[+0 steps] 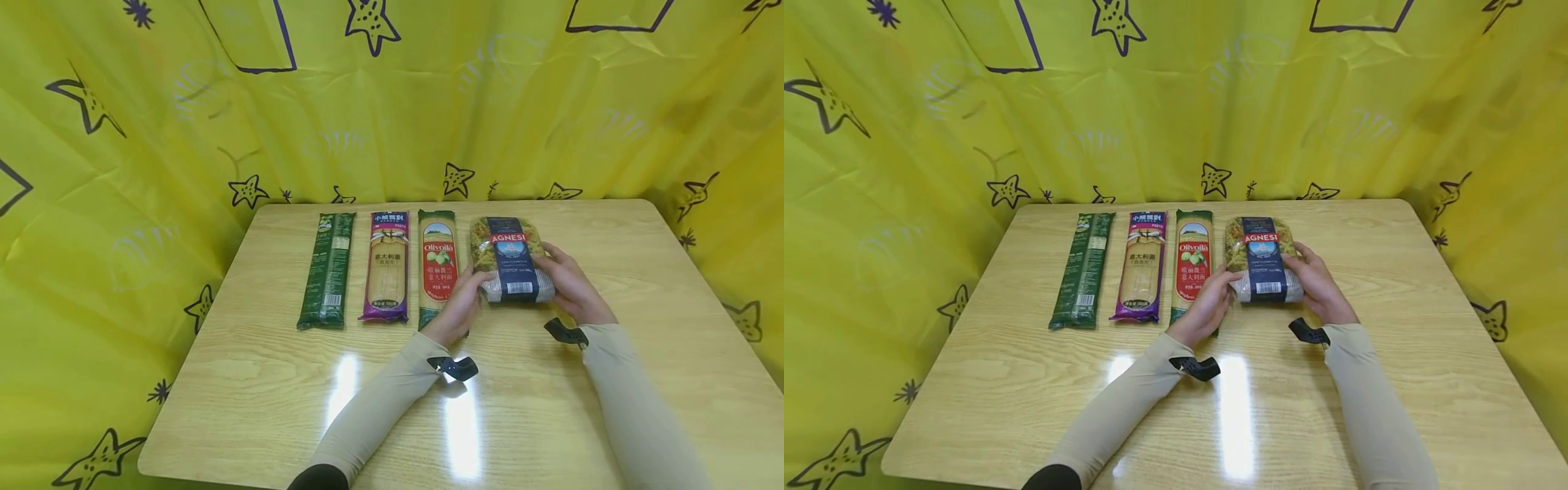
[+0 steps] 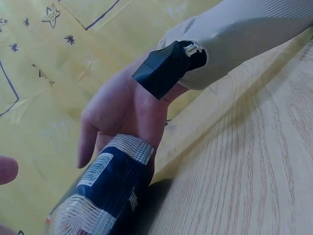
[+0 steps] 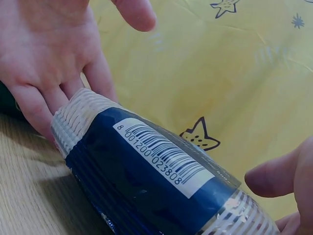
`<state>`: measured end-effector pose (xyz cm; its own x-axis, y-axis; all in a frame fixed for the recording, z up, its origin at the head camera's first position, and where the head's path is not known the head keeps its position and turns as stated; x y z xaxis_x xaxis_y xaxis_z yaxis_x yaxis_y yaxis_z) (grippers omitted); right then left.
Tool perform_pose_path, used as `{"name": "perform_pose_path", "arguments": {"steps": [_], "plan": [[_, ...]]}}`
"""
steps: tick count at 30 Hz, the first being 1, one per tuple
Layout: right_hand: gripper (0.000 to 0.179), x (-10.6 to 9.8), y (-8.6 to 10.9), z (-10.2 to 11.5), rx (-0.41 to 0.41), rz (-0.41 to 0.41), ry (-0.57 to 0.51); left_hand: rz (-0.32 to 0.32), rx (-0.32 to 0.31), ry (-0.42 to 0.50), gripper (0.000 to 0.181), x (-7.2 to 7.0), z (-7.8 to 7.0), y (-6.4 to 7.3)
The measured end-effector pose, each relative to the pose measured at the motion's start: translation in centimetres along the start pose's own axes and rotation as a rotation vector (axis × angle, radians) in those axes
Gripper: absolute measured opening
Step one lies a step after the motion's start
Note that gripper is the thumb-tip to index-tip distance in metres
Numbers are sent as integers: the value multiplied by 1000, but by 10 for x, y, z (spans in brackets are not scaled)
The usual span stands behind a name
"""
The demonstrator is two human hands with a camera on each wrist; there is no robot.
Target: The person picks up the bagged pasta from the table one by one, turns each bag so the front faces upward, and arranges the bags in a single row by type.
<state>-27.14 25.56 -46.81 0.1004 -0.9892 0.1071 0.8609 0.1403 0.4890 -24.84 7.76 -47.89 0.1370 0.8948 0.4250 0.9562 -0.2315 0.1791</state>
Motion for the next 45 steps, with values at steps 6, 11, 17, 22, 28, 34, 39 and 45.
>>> {"name": "perform_pose_path", "arguments": {"steps": [6, 11, 17, 22, 28, 34, 39, 45], "plan": [[81, 0, -1, 1, -3, -25, 34, 7, 10, -12, 88, -1, -1, -1], [82, -2, -1, 1, 9, -47, 59, 21, 30, -28, 79, -1, -2, -2], [83, -5, -2, 2, 9, -94, 125, -7, 23, -46, 82, -4, -4, -2], [80, -7, -1, 8, -52, -158, 137, -64, 48, -88, 83, -9, -9, -1], [74, -9, 11, 23, -173, -316, 176, -61, 128, -185, 70, -12, -25, -2], [68, -4, 31, 40, -265, -413, 128, 17, 205, -279, 53, -13, -51, 4], [56, 8, 49, 62, -392, -425, 36, 66, 267, -314, 44, -22, -82, 10], [44, 37, 64, 84, -557, -322, -17, 93, 376, -296, 43, -39, -123, 23]]}}
Point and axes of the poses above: each hand's wrist, its own y-axis away from the middle knuckle, its own x-axis out of the palm, z = x × y, the point moved 7 cm from there along -y, towards the middle knuckle, and after that the axes turned 8 degrees about x, right-handed, at the moved point
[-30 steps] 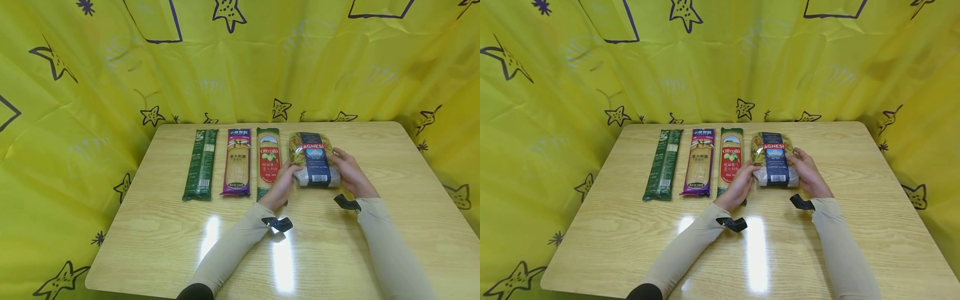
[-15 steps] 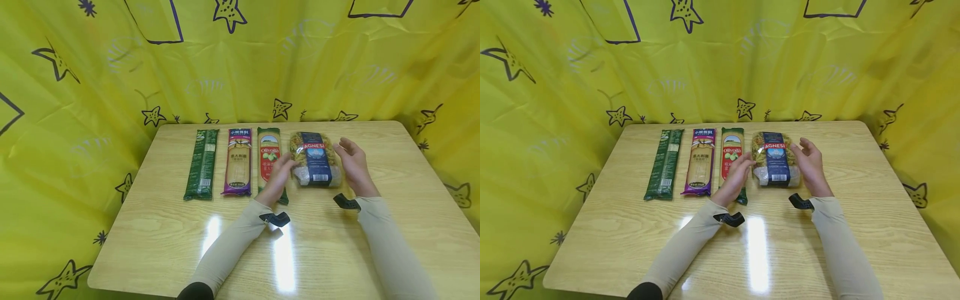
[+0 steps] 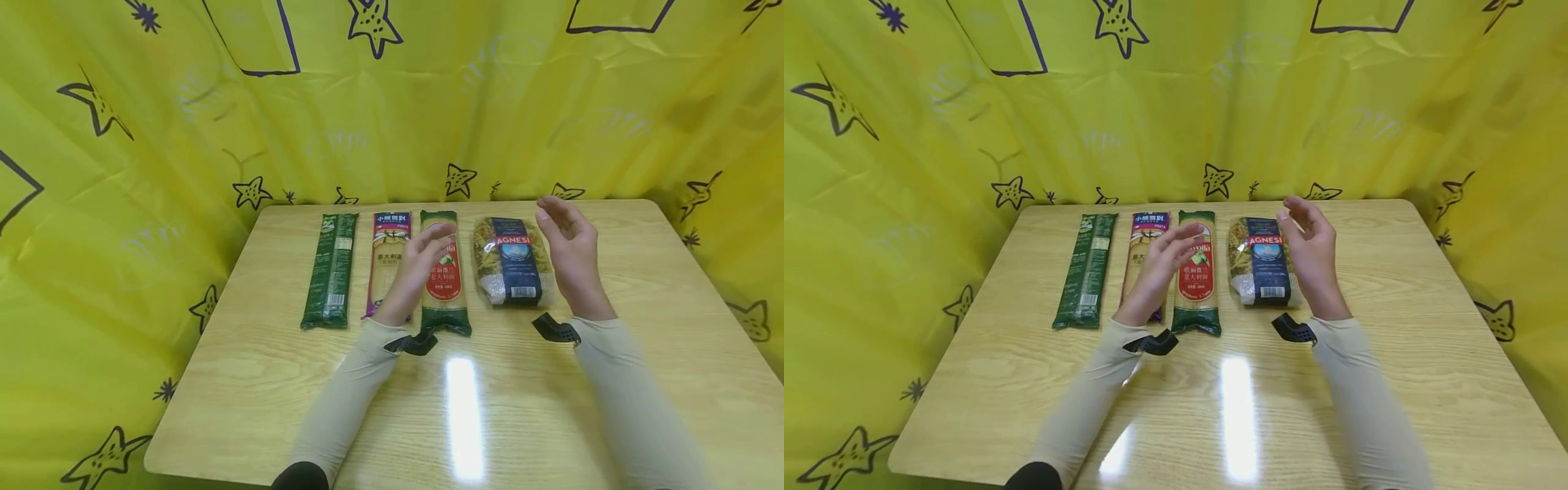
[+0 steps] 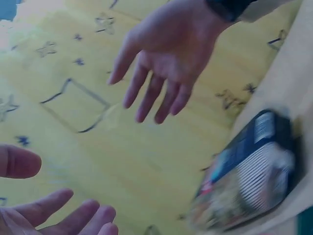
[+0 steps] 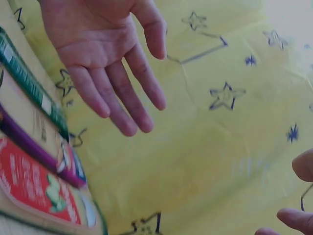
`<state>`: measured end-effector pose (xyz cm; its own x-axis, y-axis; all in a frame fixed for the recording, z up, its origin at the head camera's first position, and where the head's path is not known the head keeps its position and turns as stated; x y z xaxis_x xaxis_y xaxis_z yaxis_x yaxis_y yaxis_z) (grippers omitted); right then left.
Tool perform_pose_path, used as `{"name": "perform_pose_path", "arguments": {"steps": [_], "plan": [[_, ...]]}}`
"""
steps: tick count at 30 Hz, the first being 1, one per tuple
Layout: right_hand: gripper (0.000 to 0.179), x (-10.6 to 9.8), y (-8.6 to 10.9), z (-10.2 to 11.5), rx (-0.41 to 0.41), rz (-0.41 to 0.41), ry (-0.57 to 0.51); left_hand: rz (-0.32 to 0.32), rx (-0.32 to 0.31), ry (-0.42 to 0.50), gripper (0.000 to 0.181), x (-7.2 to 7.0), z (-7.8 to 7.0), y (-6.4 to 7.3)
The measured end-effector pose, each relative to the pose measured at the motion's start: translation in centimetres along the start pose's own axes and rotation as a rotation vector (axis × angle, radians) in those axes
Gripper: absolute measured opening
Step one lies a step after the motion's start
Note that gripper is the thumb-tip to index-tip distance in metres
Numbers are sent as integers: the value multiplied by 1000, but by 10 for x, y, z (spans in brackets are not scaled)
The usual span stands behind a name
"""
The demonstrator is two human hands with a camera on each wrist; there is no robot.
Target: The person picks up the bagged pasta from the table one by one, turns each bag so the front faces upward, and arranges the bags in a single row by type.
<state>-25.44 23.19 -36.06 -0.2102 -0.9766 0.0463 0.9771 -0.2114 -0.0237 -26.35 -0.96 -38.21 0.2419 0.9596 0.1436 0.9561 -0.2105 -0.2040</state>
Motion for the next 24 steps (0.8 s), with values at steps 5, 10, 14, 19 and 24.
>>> {"name": "perform_pose_path", "arguments": {"steps": [5, 10, 14, 19, 24], "plan": [[41, 27, 7, 16, -64, 70, -20, -64, 66, 20, 40, -35, -26, 3], [41, 53, 11, 26, -82, 119, -15, -154, 130, 40, 38, -71, -49, 9], [40, 77, 12, 31, -94, 170, -51, -218, 187, 75, 35, -98, -62, 15], [34, 106, 13, 34, -99, 235, -150, -293, 208, 120, 33, -122, -70, 22], [33, 136, 16, 31, -83, 292, -228, -353, 220, 112, 34, -143, -72, 24]]}}
Point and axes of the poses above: each hand's wrist, its own y-axis away from the middle knuckle, its own x-axis out of the palm, z = x × y, the point moved 7 cm from there along -y, towards the middle knuckle, and after that the axes turned 8 degrees about x, right-handed, at the moved point
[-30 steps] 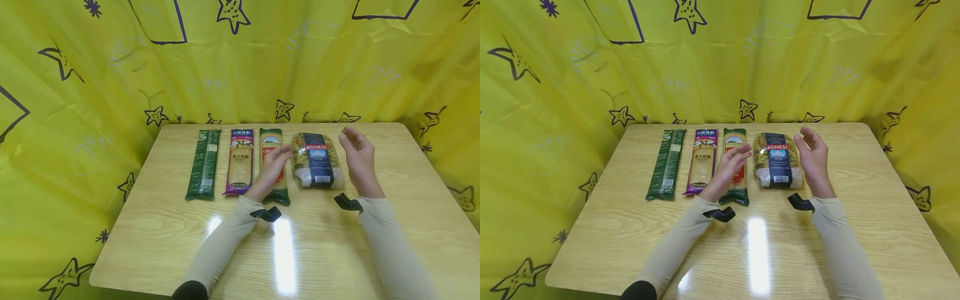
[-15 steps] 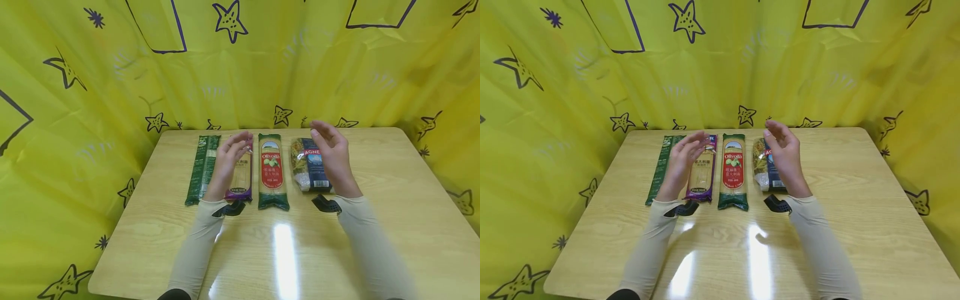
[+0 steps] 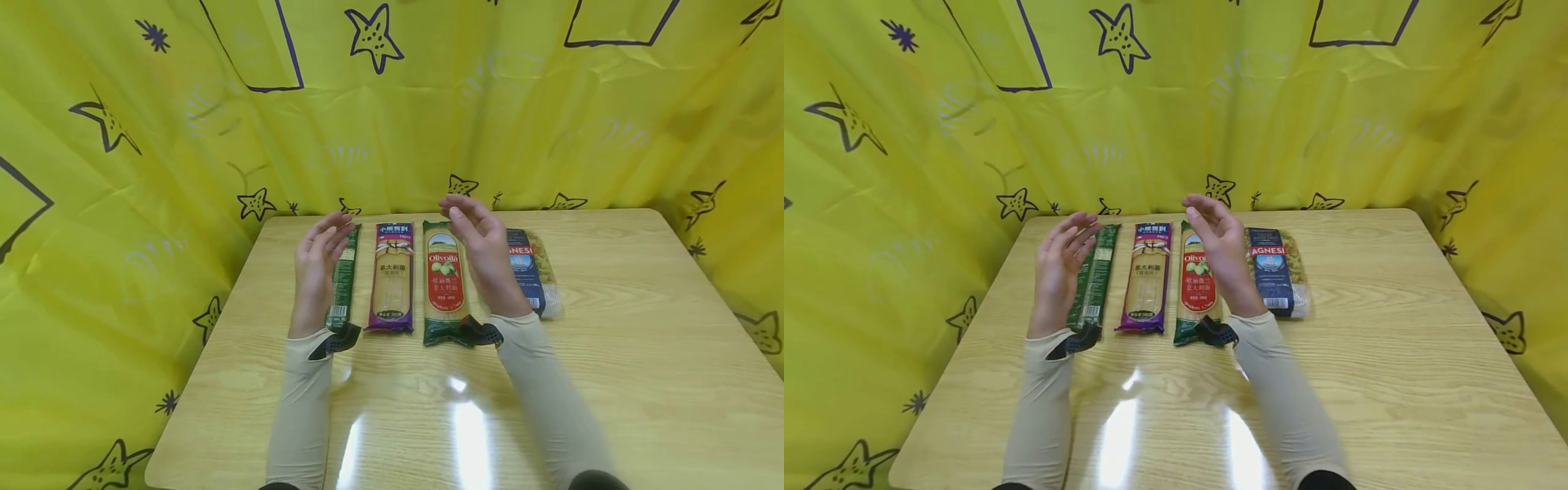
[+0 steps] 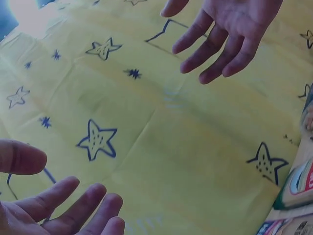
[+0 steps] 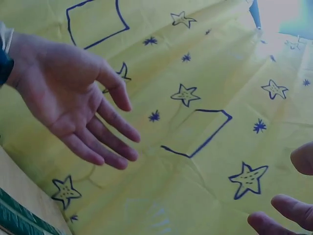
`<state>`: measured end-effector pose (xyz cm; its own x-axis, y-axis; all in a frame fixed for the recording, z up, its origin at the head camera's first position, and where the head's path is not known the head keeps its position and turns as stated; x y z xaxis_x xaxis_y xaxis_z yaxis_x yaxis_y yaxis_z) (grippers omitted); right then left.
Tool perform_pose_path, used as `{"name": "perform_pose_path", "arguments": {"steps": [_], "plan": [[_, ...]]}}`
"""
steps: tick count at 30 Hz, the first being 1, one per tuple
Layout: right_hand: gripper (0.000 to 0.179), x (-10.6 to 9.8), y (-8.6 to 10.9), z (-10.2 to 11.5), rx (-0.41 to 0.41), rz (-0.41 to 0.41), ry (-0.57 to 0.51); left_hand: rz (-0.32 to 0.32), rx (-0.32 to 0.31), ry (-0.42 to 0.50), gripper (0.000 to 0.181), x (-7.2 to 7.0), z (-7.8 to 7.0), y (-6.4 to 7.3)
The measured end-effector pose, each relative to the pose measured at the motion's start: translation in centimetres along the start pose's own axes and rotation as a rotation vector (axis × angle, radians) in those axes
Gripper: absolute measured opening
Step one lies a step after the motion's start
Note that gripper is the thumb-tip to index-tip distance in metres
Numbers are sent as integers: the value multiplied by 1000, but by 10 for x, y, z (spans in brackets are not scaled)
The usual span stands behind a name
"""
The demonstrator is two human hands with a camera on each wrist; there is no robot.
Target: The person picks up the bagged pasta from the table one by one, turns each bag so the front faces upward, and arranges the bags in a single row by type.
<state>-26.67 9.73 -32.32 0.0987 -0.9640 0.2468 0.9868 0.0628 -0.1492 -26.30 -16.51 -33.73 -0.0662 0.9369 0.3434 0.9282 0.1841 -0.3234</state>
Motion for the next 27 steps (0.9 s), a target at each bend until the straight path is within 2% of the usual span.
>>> {"name": "perform_pose_path", "arguments": {"steps": [7, 13, 17, 21, 27], "plan": [[35, 31, -7, -27, 81, 64, -36, -99, -25, -39, 31, -33, 7, -10], [33, 49, -9, -61, 198, 112, -118, -142, -69, -84, 35, -53, 19, -16], [35, 65, -9, -87, 321, 149, -179, -182, -146, -141, 37, -66, 34, -20], [43, 82, -5, -112, 443, 174, -224, -207, -223, -207, 41, -79, 49, -21], [47, 97, 0, -140, 549, 185, -263, -210, -295, -332, 45, -98, 64, -20]]}}
Point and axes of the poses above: each hand's wrist, its own y-axis away from the middle knuckle, its own x-axis out of the palm, z = x × y, the point moved 7 cm from there along -y, towards the middle knuckle, and after that the axes turned 8 degrees about x, right-handed, at the moved point
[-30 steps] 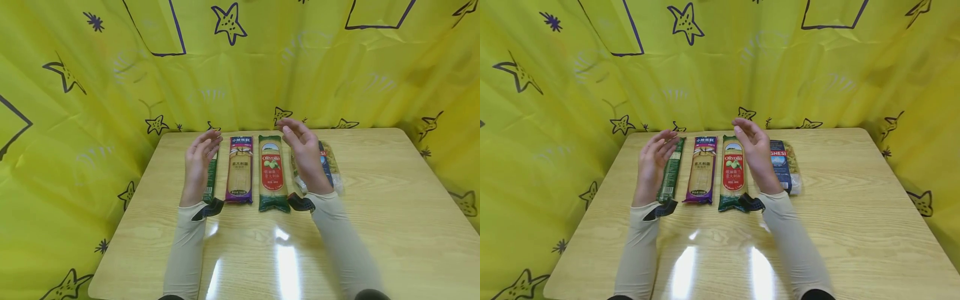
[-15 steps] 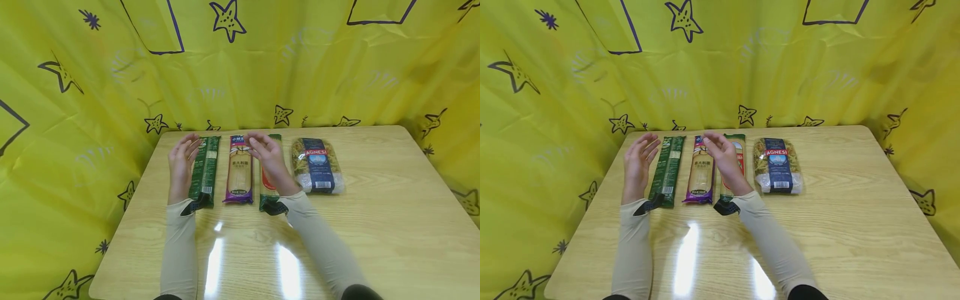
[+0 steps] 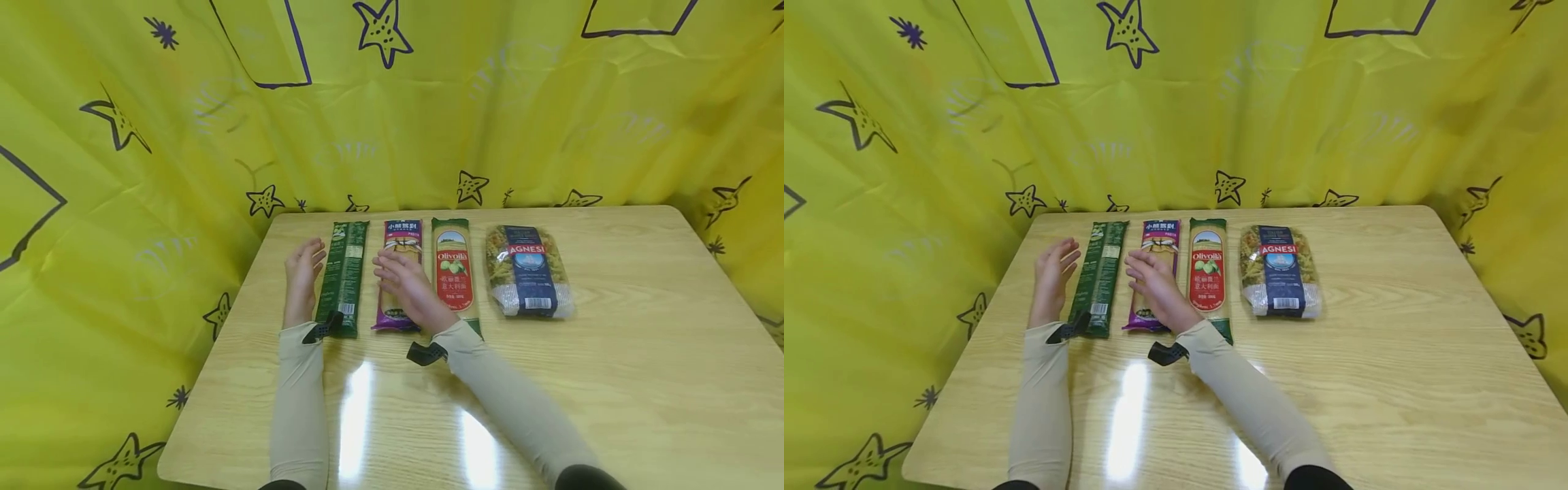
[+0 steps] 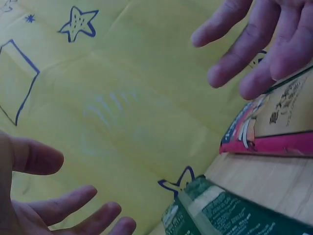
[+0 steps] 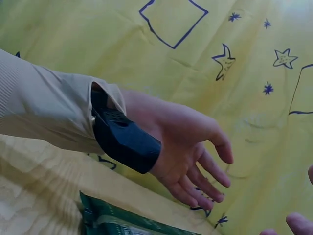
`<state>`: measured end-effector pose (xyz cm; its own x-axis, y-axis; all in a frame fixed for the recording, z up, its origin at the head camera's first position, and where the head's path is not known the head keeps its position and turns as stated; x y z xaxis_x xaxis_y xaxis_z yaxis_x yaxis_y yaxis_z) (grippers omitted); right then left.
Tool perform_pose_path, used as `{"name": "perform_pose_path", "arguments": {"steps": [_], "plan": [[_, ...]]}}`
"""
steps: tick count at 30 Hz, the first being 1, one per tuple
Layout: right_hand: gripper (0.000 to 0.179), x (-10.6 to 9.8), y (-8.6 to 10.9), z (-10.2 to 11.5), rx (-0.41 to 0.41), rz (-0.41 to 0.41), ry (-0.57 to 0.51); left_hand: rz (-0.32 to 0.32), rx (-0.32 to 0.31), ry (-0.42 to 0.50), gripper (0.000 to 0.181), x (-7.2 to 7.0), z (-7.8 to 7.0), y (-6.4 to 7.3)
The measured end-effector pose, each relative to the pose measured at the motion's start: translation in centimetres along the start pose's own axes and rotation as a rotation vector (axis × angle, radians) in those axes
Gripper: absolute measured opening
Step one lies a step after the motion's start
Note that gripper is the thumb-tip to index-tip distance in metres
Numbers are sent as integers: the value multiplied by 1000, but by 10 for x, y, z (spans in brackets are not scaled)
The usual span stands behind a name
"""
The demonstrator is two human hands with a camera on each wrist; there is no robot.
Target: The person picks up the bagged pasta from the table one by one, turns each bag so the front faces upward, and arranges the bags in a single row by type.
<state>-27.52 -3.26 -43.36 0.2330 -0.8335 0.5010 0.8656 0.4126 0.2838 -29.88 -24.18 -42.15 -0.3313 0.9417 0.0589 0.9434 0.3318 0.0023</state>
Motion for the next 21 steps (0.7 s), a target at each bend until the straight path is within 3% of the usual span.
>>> {"name": "perform_pose_path", "arguments": {"steps": [5, 12, 17, 21], "plan": [[53, 5, -6, -16, 76, 46, -23, 34, -76, -50, 49, -4, 15, -3], [60, 19, -11, -37, 162, 105, -23, 60, -147, -208, 53, -9, 31, -6], [60, 27, -15, -49, 189, 98, -20, 130, -217, -190, 56, -4, 41, -5], [63, 31, -18, -56, 216, 86, -29, 174, -231, -187, 53, 0, 42, -3]]}}
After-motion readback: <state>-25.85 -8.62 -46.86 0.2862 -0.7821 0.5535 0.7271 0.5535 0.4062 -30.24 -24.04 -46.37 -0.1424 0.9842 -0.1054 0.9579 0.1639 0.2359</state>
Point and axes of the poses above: each hand's wrist, its own y-axis away from the middle knuckle, its own x-axis out of the palm, z = x × y, the point moved 7 cm from there along -y, towards the middle knuckle, and after that the axes turned 8 degrees about x, right-handed, at the moved point
